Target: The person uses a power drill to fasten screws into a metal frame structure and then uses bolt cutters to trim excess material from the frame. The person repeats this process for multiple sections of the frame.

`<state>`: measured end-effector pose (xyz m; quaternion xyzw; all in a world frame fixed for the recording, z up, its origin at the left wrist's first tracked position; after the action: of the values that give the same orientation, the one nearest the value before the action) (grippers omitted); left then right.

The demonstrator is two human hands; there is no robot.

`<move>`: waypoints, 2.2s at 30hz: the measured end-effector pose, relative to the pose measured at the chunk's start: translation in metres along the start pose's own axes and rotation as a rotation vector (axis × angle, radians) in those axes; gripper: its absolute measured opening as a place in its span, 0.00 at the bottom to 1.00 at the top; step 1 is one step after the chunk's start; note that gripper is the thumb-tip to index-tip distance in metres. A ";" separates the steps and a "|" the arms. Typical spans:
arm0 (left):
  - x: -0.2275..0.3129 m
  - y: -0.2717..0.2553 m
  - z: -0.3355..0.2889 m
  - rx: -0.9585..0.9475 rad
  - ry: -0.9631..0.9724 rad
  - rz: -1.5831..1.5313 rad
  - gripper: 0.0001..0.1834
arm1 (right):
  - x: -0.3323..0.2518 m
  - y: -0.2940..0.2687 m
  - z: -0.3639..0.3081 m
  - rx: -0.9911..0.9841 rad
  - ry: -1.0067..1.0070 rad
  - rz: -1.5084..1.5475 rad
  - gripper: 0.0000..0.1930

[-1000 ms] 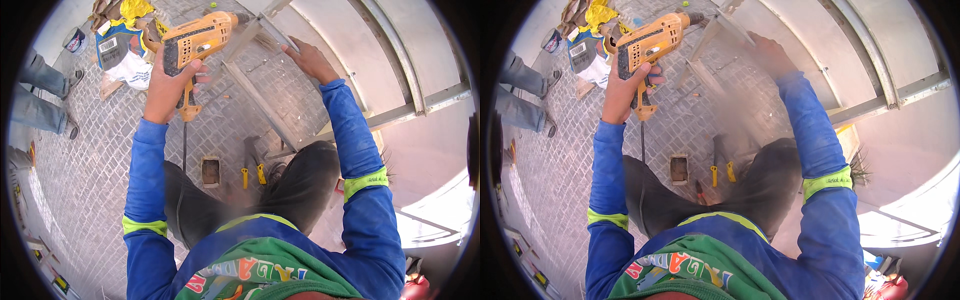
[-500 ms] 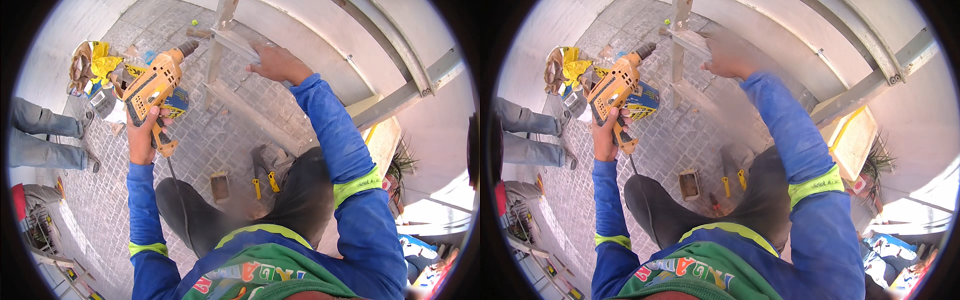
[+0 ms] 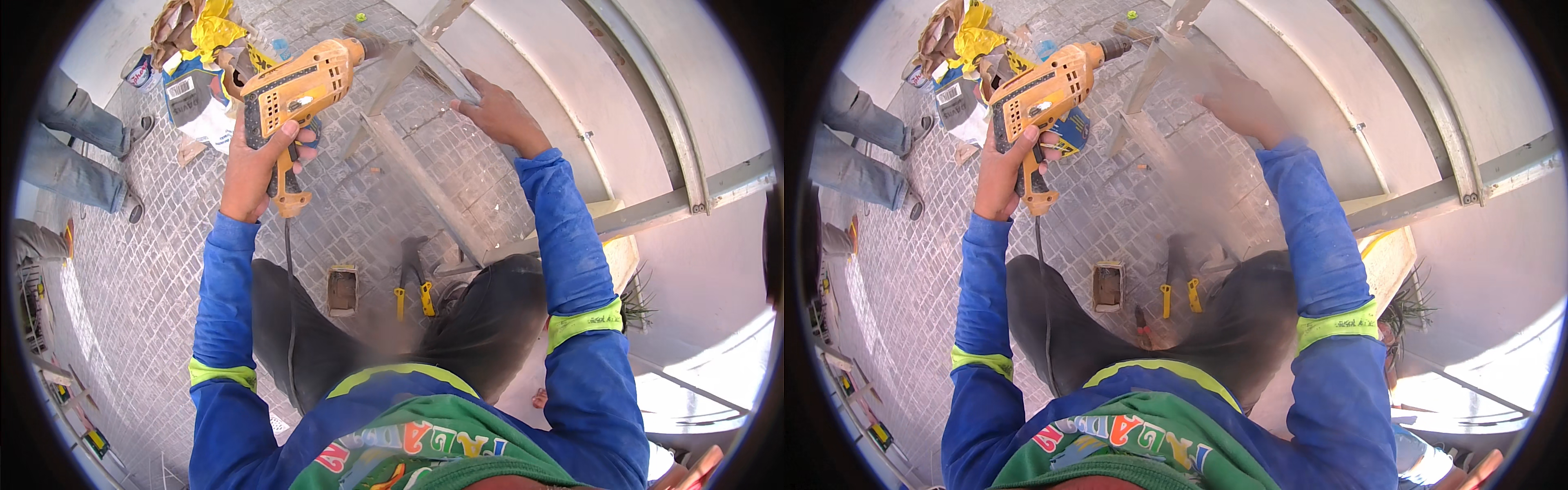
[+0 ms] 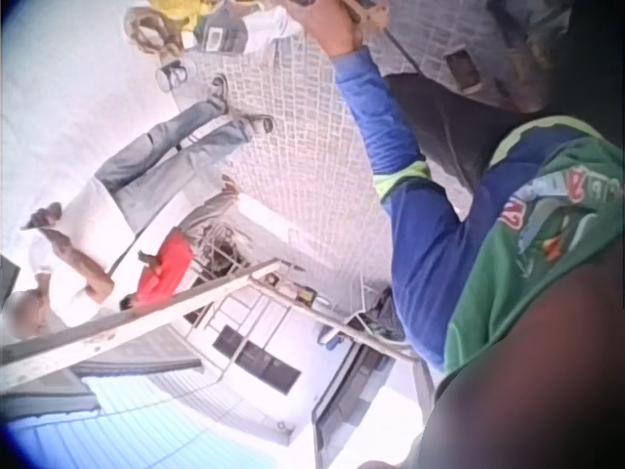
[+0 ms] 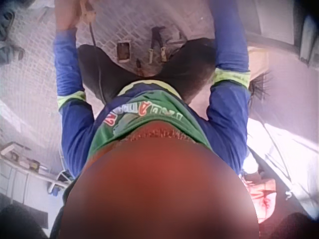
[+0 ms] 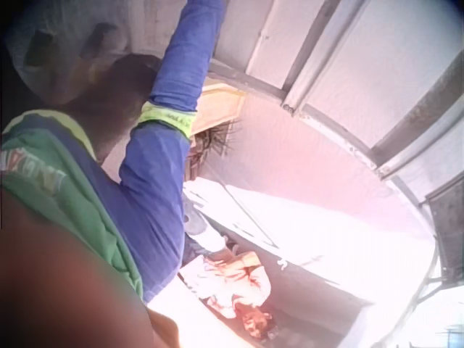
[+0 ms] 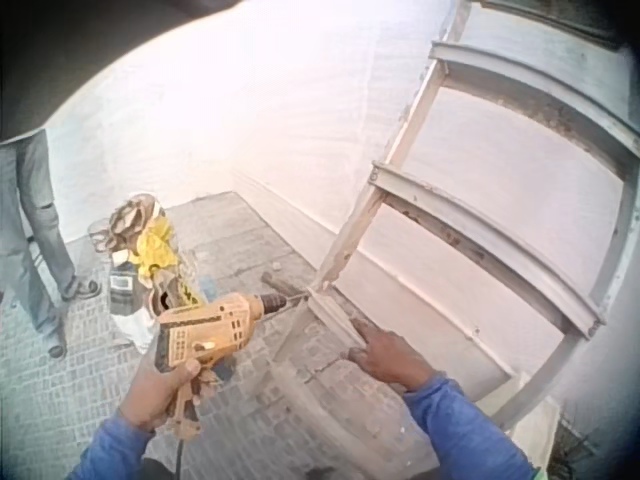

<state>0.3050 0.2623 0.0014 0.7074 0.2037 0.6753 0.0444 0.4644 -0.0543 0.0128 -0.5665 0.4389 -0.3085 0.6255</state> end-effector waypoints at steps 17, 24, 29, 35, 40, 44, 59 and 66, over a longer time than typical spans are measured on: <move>-0.004 0.001 0.000 -0.012 -0.002 -0.058 0.27 | 0.003 -0.002 0.000 0.022 0.040 0.009 0.37; -0.009 -0.001 0.001 -0.015 0.018 -0.081 0.28 | 0.000 -0.003 -0.002 0.006 0.067 -0.016 0.37; -0.020 -0.004 -0.006 0.001 -0.008 -0.132 0.31 | 0.000 -0.004 -0.001 0.013 0.038 0.017 0.37; -0.029 -0.008 -0.011 0.019 0.015 -0.140 0.33 | -0.002 -0.004 -0.004 0.017 0.067 -0.017 0.37; -0.028 -0.005 -0.015 0.029 0.030 -0.151 0.36 | -0.005 -0.007 -0.004 0.083 0.046 -0.037 0.35; -0.022 -0.001 -0.019 0.024 0.072 -0.135 0.38 | -0.005 -0.007 -0.004 0.108 0.031 -0.052 0.35; -0.014 0.007 -0.017 0.009 0.127 -0.109 0.41 | -0.007 -0.009 -0.005 0.120 0.011 -0.061 0.35; -0.014 0.008 -0.016 0.001 0.124 -0.101 0.41 | -0.005 -0.008 -0.005 0.120 0.015 -0.072 0.35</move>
<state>0.2908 0.2465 -0.0079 0.6532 0.2419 0.7145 0.0656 0.4586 -0.0537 0.0222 -0.5412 0.4035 -0.3610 0.6434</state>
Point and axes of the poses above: each hand's wrist, its own z-axis towards the middle knuckle, its own y-axis out of the palm, x = y × z, the point moved 8 cm from there along z, towards the middle knuckle, and after that the axes turned 9 degrees about -z, right-handed, at the moved point
